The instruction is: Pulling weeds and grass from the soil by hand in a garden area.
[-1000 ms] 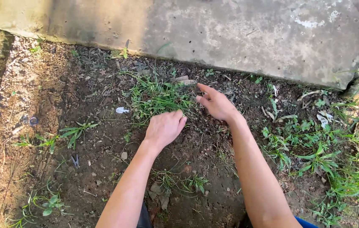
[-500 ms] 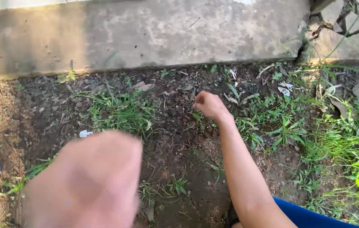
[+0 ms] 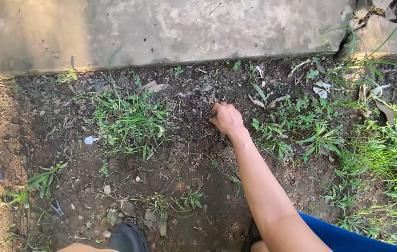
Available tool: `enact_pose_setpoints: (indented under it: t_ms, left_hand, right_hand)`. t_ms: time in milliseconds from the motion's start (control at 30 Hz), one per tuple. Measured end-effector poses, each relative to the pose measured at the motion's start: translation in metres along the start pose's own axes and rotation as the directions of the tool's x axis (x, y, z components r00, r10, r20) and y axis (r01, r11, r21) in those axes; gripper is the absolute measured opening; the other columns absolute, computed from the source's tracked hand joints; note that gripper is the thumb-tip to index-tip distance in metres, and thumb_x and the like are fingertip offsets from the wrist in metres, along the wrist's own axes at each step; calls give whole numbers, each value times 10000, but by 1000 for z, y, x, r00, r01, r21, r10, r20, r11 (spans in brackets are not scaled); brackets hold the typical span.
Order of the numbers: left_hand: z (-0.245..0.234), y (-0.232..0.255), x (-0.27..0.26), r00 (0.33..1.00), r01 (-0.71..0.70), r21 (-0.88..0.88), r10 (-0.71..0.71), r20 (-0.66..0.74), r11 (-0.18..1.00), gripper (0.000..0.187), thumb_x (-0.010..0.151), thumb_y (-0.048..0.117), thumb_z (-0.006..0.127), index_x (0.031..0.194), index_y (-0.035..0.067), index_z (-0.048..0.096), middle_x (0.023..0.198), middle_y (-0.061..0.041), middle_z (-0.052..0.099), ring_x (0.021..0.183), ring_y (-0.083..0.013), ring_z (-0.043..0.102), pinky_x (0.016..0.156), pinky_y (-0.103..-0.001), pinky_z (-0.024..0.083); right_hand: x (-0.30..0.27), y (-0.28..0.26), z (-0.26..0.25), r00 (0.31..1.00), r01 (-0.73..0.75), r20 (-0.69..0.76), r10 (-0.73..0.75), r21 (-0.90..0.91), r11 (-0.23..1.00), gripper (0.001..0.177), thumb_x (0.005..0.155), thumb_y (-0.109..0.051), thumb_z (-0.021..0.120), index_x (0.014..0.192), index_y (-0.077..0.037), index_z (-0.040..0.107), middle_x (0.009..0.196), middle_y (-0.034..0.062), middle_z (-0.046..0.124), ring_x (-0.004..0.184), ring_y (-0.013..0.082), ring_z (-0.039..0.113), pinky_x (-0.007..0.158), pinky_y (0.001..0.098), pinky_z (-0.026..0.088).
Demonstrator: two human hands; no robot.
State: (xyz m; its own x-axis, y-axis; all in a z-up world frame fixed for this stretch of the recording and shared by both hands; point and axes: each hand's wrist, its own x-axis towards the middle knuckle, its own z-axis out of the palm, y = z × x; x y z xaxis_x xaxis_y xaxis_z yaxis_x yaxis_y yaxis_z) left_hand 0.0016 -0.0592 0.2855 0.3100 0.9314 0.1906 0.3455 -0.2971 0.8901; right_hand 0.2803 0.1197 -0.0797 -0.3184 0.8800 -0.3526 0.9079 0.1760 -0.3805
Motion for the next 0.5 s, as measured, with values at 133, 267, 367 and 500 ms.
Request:
enact_pose_setpoints:
  t_ms: [133,267,367,500]
  left_hand:
    - [7,-17,-5,998,49,-6,-48,38,999,330,901,194,667,1226,140,681,952,-21,667,784,-138,622,678,-328,535]
    - [15,-42,-1,993,99,-10,-98,67,995,366,908,220,665,1266,142,684,960,-22,667,789,-139,620,685,-335,541]
    - [30,-57,26,988,139,-8,-138,75,990,394,913,239,662,1295,144,687,965,-24,667,792,-139,618,690,-341,545]
    - [83,-124,82,980,191,0,-190,51,982,423,918,258,660,1325,146,689,971,-25,668,795,-139,616,695,-347,550]
  right_hand:
    - [3,1,6,1000,4,-6,-4,-26,1000,278,888,-239,763,1093,-66,690,1099,166,704,1045,381,673,928,484,541]
    - [10,0,10,998,59,35,-53,-197,979,320,980,-329,637,1099,-33,668,1090,184,712,1051,379,674,928,491,544]
    - [18,13,26,994,103,67,-87,-278,955,339,971,-348,577,1085,-44,675,1084,179,719,1038,376,677,899,506,545]
    - [14,-4,-1,979,145,183,-94,-290,946,316,971,-336,538,1038,-79,709,1030,171,737,1004,365,697,893,509,550]
